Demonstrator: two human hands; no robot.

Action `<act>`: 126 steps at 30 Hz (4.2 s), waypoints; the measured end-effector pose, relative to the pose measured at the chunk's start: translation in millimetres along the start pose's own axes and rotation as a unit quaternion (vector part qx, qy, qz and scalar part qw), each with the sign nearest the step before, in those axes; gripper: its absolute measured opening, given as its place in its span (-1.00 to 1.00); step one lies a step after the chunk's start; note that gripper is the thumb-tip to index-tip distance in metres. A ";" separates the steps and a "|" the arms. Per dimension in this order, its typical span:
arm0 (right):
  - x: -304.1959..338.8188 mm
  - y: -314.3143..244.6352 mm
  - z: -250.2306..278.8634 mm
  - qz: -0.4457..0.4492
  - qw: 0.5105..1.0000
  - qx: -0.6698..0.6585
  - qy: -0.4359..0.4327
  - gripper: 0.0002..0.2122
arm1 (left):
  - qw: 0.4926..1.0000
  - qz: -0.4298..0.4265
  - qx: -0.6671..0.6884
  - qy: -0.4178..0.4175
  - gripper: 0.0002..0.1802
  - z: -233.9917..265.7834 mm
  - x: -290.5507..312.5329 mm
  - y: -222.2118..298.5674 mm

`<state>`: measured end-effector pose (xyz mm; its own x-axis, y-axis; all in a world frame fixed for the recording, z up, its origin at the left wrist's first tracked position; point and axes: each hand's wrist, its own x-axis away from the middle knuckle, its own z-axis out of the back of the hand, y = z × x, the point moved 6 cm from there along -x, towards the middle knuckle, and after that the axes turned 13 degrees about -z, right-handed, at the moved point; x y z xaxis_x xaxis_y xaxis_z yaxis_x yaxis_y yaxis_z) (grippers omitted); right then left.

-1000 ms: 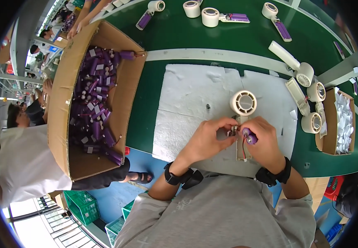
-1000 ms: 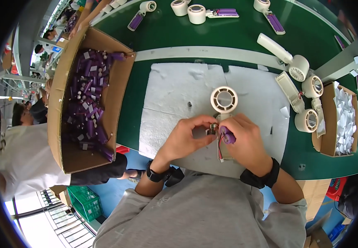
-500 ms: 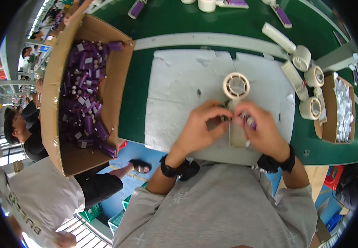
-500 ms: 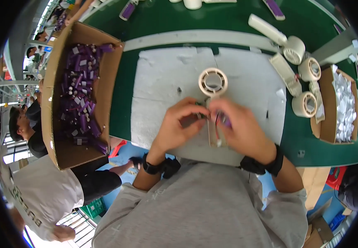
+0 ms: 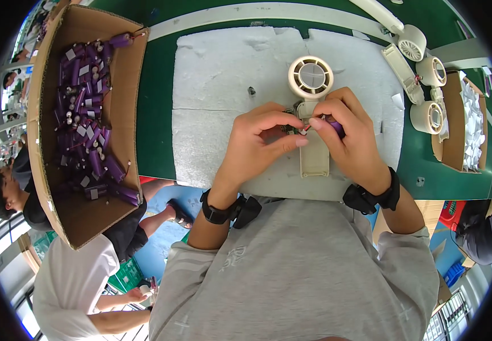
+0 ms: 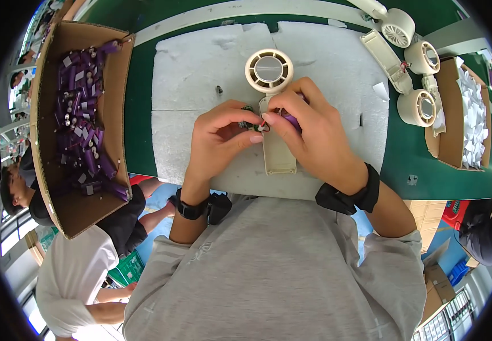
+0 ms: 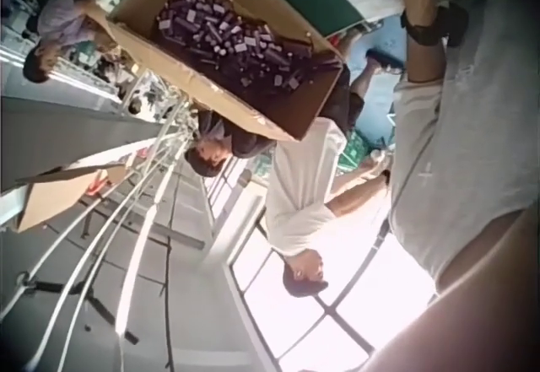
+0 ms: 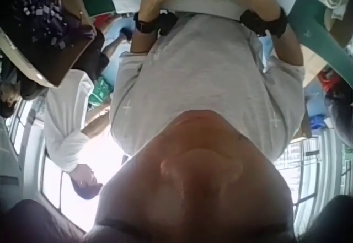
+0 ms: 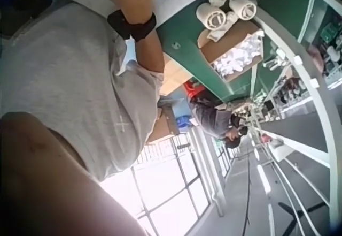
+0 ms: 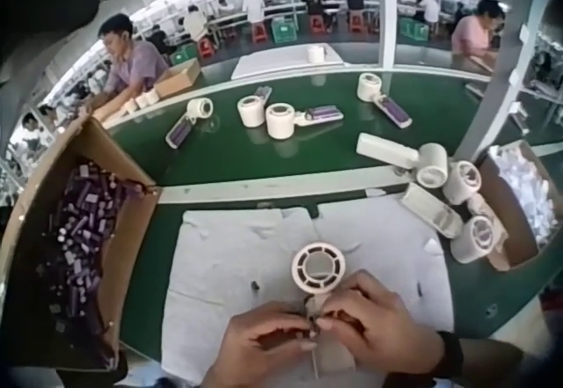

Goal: The person picks up a battery pack from a box, connects its wire to a circuit board inside a fan housing, and presses the battery pack into the handle. This assembly process is repeated multiple times with new components.

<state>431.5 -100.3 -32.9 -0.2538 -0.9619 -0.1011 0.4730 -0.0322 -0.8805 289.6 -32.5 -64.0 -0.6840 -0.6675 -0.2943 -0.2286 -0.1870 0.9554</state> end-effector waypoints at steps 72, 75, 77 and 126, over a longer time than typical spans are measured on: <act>-5.1 -43.7 10.7 -0.017 0.997 0.065 0.029 -0.76 | 0.982 -0.069 -0.169 0.042 -0.70 5.0 -0.6 44.1; -2.7 -42.7 11.8 -0.042 0.997 0.049 0.031 -0.76 | 0.992 -0.041 -0.112 0.048 -0.64 1.7 0.3 43.9; 1.0 -40.8 12.5 -0.059 0.997 0.041 0.030 -0.77 | 0.993 0.005 -0.112 0.044 -0.57 -4.7 -0.8 47.9; 15.9 -8.8 -5.9 -0.039 0.978 0.199 0.055 -0.82 | 0.989 0.125 -0.066 -0.036 -0.58 -7.2 8.1 -11.6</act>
<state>418.4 -113.7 -29.5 -0.3813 -0.9181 -0.1087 0.7337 -0.2290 -0.6397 291.7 -40.9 -77.2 -0.7557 -0.6534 -0.0439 0.0442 -0.1178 0.9921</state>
